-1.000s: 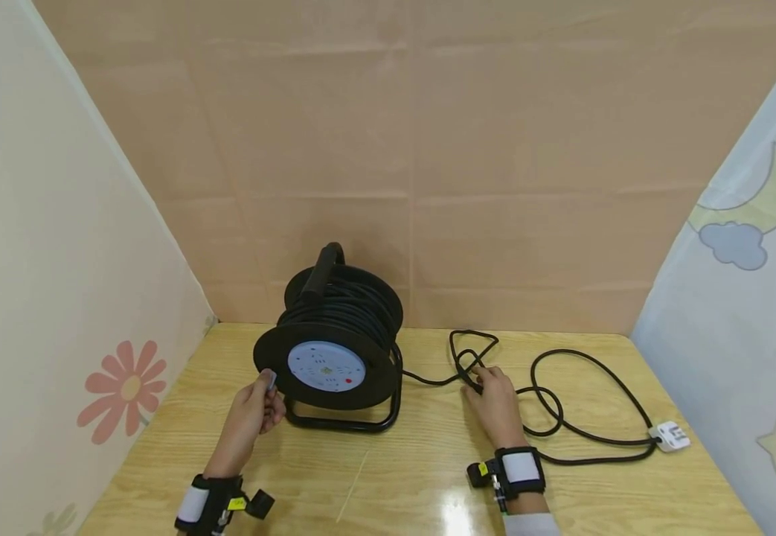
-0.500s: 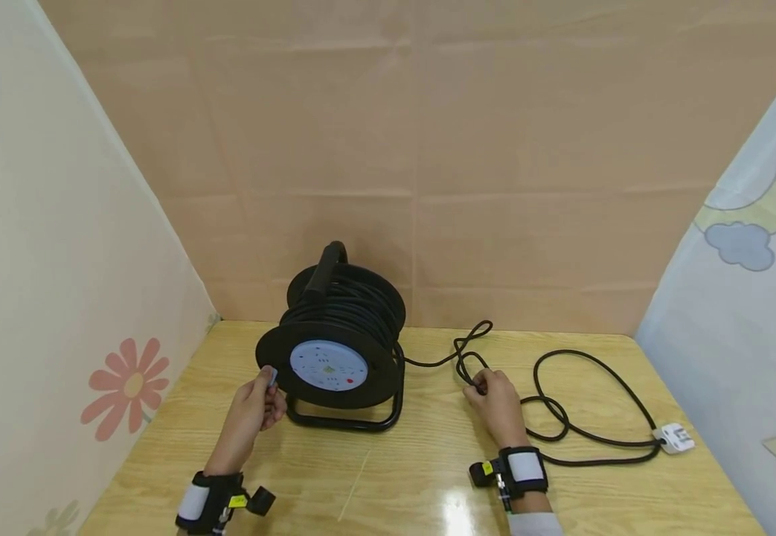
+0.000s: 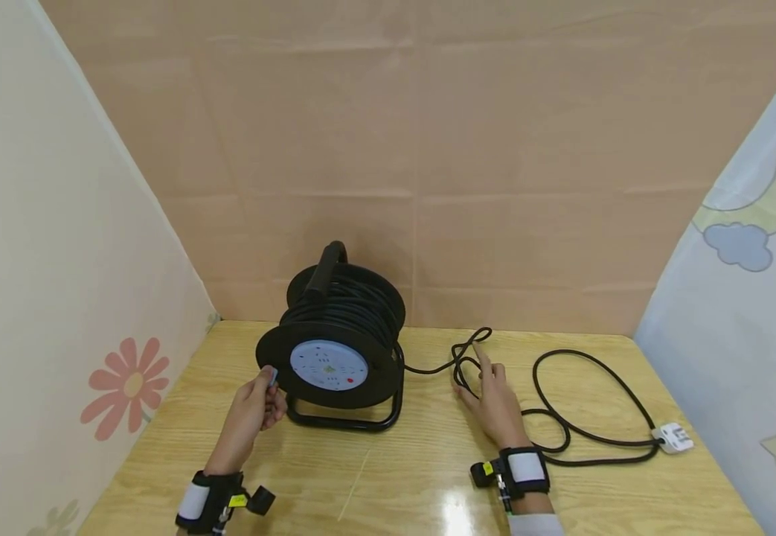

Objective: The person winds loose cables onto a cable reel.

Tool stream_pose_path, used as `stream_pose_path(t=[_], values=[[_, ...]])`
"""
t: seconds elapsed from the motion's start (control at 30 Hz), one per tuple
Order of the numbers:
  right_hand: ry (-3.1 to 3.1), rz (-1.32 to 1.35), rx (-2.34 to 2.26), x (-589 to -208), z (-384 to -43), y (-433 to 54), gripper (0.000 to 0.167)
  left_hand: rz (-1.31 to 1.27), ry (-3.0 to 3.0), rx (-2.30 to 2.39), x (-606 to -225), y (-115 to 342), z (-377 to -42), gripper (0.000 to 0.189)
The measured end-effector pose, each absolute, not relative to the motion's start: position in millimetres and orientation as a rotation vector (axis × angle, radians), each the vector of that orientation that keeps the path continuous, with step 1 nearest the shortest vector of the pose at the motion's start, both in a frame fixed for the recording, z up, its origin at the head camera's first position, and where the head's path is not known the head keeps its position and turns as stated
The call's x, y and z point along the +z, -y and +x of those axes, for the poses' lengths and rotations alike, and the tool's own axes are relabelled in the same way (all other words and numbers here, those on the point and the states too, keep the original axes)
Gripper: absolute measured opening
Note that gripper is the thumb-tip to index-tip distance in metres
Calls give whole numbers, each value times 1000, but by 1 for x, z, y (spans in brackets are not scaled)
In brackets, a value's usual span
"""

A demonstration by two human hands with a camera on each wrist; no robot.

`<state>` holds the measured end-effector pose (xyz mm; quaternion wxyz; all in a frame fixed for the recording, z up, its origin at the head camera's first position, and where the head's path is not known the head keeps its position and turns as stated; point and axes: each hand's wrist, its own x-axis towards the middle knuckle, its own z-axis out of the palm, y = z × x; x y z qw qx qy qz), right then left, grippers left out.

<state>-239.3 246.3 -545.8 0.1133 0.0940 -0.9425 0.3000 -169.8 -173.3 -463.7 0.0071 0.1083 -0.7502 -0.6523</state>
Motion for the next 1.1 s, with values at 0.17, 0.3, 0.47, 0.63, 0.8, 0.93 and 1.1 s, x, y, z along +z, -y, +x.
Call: stream_pose_path(t=[0.17, 0.3, 0.47, 0.63, 0.8, 0.93, 1.1], values=[[2792, 363, 685, -544, -239, -243, 70, 340, 2343, -2045, -465, 173, -171, 52], [2749, 390, 537, -546, -238, -241, 55, 335, 2344, -2043, -465, 173, -172, 52], [2750, 416, 531, -549, -239, -237, 50, 329, 2347, -2039, -464, 172, -172, 53], [2805, 408, 584, -547, -242, -230, 74, 316, 2352, -2034, -465, 174, -172, 53], [2802, 472, 487, -544, -246, -226, 74, 308, 2356, -2034, -468, 175, -171, 54], [2766, 480, 467, -543, -245, -222, 65, 316, 2352, -2042, -467, 174, -170, 53], [2696, 448, 388, -543, -245, -219, 51, 327, 2354, -2041, -465, 174, -169, 52]])
